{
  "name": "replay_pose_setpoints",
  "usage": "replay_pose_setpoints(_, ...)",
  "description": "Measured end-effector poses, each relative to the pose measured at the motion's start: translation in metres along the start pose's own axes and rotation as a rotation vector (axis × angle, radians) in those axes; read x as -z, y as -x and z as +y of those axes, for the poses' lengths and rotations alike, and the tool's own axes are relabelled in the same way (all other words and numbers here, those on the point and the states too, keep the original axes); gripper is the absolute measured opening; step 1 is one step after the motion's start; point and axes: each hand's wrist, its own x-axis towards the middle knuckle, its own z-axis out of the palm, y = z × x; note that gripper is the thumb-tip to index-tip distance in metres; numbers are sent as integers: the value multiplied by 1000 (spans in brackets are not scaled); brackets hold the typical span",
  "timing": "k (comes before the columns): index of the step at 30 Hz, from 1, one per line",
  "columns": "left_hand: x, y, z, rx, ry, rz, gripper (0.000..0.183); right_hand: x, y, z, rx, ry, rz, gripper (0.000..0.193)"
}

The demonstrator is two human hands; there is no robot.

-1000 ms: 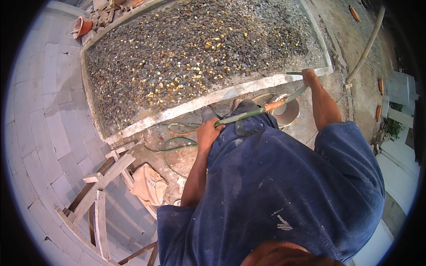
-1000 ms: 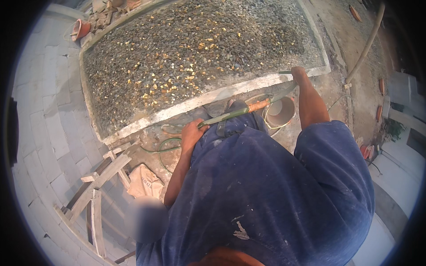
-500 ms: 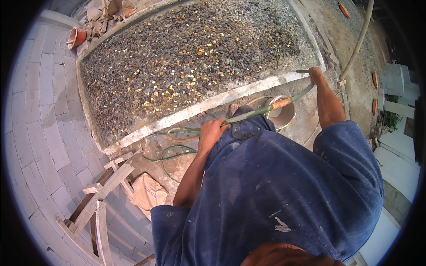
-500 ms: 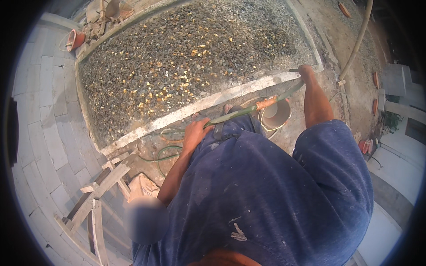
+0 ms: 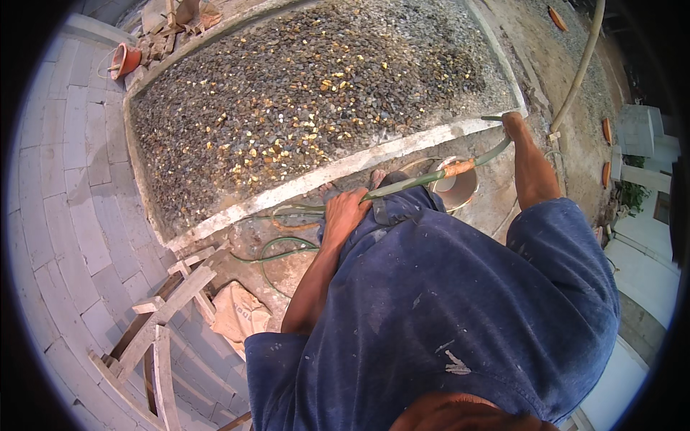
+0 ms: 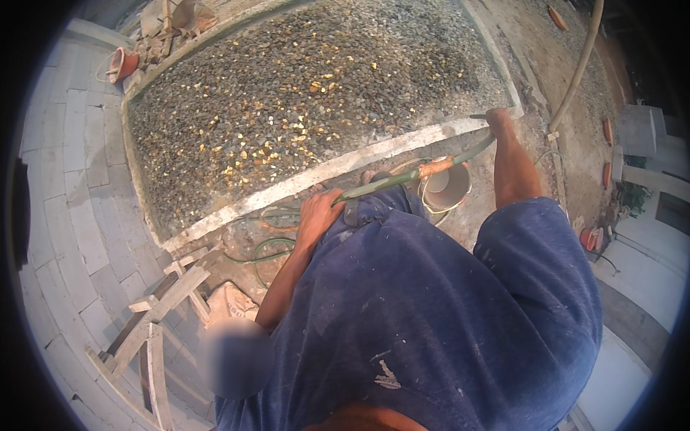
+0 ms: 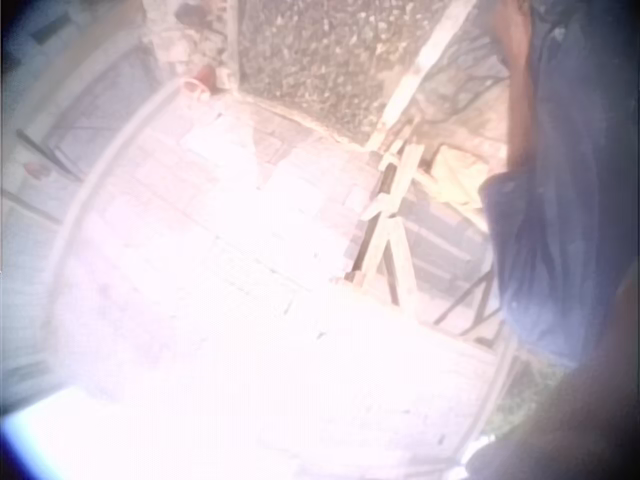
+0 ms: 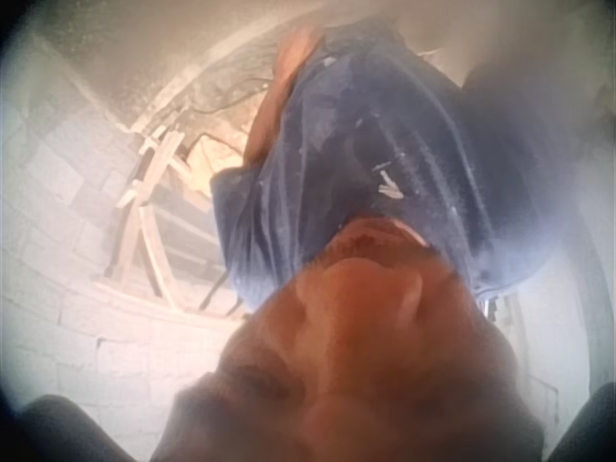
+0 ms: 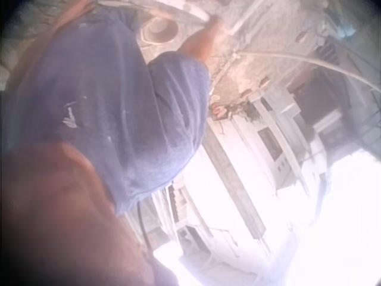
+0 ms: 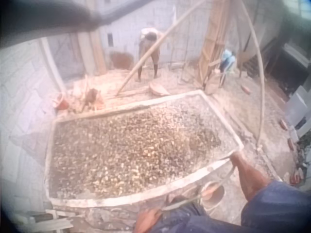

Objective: The person uses a hose to spray water over a rectangular gravel bed inside a room under construction. The person moves the hose back and forth to wet the gravel surface evenly.

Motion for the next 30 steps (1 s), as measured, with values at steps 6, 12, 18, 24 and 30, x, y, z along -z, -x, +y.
replay_pose_setpoints(6, -1, 13, -15, 100, -33, 117, 24, -10, 5, -68, 128, 234, -158, 14)
replay_pose_setpoints(12, -6, 8, -21, 104, -1, 39, 30, -64, -42, -1, 230, 441, -20, 8)
replay_pose_setpoints(18, 2, 33, -32, 226, 0, 206, 33, -53, 5, -118, 586, 564, 8, 6)
replay_pose_setpoints(24, 0, 48, -36, 301, -11, 308, 36, -65, -22, -154, 470, 519, -443, 3)
replay_pose_setpoints(30, -7, 65, -44, 363, -68, 376, 36, -62, 7, -186, 592, 376, -167, 3)
